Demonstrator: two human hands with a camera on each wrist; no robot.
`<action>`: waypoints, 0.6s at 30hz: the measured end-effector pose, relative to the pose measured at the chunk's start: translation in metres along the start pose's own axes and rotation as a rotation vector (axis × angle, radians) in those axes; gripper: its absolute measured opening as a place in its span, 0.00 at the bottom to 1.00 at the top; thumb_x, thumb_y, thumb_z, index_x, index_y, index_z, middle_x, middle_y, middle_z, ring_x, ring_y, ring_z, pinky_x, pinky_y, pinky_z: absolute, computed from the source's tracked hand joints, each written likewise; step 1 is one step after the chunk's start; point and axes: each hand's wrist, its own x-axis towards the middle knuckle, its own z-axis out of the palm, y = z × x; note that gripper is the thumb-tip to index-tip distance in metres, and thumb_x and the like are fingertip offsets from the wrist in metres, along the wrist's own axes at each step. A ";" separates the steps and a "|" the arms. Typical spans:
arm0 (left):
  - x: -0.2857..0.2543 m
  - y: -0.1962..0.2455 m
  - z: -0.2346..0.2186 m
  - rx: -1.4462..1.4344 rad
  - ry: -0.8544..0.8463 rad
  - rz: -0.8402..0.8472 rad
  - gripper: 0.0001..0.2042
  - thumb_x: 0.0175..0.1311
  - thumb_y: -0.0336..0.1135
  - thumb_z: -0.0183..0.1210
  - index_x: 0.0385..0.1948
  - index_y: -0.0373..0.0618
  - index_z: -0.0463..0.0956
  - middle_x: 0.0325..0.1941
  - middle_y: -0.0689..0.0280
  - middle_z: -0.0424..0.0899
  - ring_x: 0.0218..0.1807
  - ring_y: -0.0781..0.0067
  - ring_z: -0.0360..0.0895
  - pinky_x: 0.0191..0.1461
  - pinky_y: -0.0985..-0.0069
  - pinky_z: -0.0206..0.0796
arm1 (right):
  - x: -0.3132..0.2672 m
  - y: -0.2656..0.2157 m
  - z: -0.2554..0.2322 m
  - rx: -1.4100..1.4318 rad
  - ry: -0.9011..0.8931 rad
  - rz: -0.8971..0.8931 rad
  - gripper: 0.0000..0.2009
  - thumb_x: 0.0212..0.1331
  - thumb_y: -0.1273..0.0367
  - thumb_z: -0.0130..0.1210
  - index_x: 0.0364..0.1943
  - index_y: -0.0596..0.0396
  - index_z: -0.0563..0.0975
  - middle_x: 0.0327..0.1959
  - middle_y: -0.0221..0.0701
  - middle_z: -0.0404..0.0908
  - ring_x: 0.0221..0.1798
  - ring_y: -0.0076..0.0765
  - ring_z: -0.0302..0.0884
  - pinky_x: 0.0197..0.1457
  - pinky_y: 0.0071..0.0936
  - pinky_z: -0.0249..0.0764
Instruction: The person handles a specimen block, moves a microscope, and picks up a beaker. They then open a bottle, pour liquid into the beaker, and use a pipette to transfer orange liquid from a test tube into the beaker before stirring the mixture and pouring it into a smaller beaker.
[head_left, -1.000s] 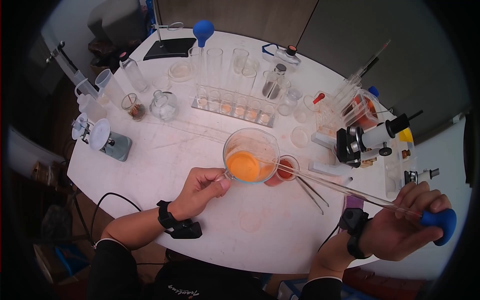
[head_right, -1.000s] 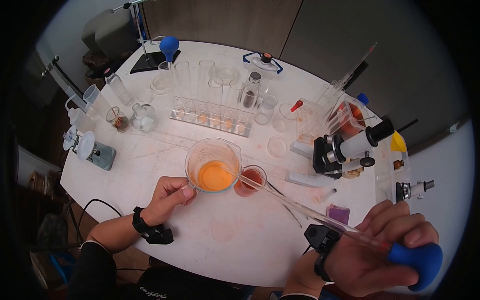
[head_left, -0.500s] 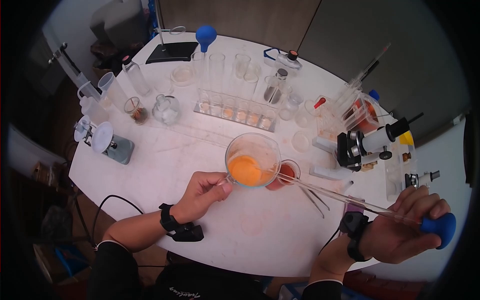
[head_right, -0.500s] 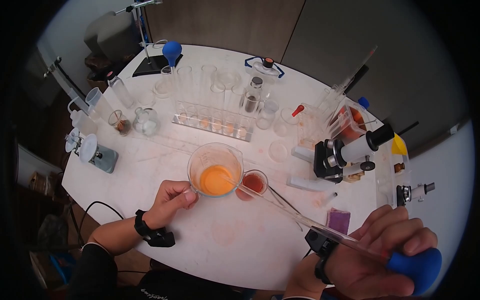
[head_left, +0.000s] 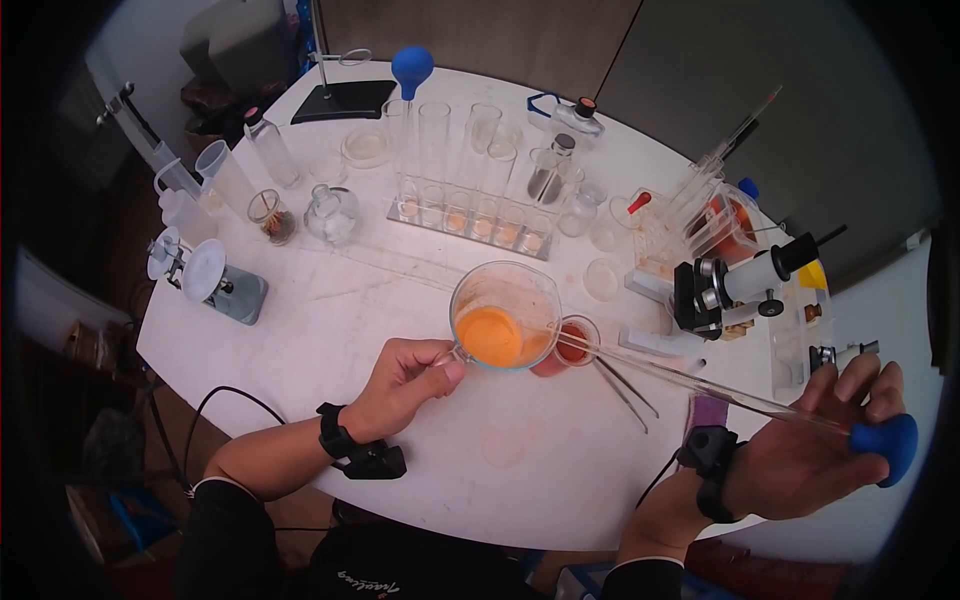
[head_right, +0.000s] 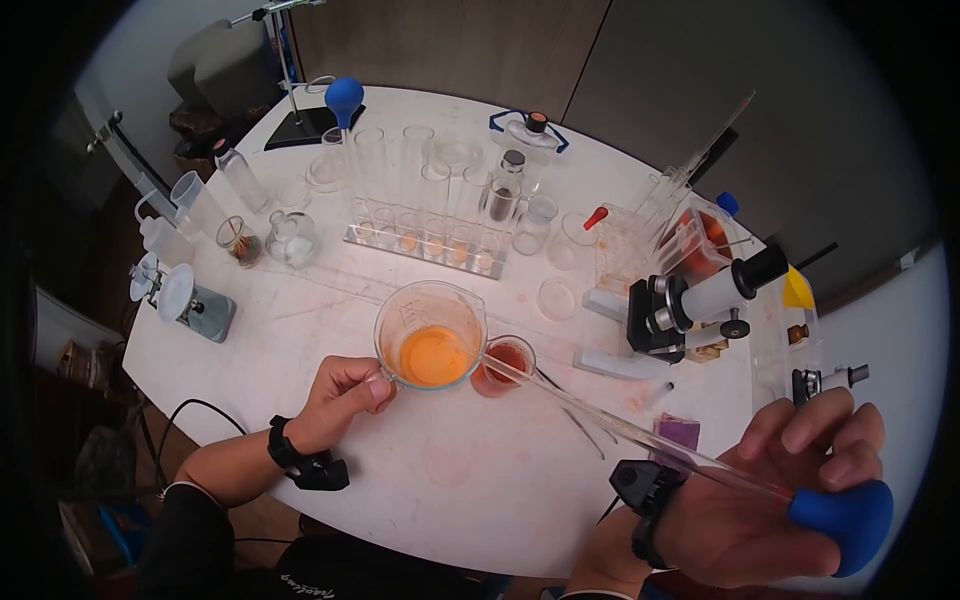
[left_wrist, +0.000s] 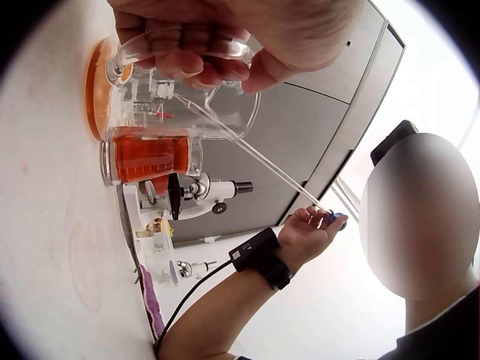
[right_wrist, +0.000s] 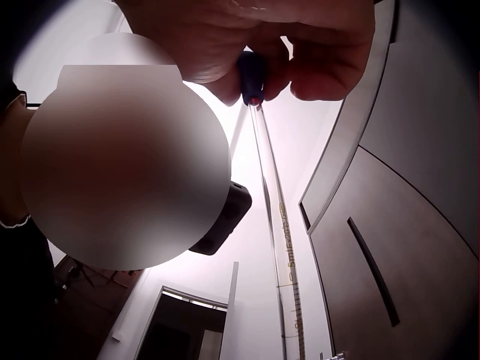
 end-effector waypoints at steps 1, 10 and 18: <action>0.000 0.000 -0.001 0.000 0.000 -0.001 0.16 0.70 0.35 0.54 0.20 0.40 0.70 0.23 0.73 0.69 0.26 0.85 0.58 0.31 0.81 0.52 | 0.000 0.000 0.001 -0.033 0.021 -0.009 0.27 0.64 0.44 0.53 0.40 0.58 0.65 0.41 0.30 0.60 0.39 0.26 0.60 0.33 0.19 0.65; 0.001 0.005 0.002 0.036 0.007 -0.001 0.16 0.70 0.39 0.54 0.20 0.42 0.71 0.23 0.68 0.76 0.28 0.82 0.69 0.34 0.80 0.62 | -0.002 0.005 -0.008 0.209 -0.077 -0.006 0.22 0.69 0.50 0.49 0.40 0.59 0.66 0.41 0.31 0.60 0.44 0.30 0.59 0.42 0.27 0.61; 0.002 0.001 -0.004 -0.031 -0.018 0.029 0.17 0.71 0.38 0.51 0.21 0.39 0.73 0.24 0.68 0.75 0.30 0.81 0.69 0.37 0.79 0.61 | -0.003 0.000 -0.001 0.058 -0.017 -0.013 0.21 0.70 0.51 0.48 0.40 0.57 0.63 0.38 0.33 0.60 0.36 0.28 0.57 0.41 0.25 0.59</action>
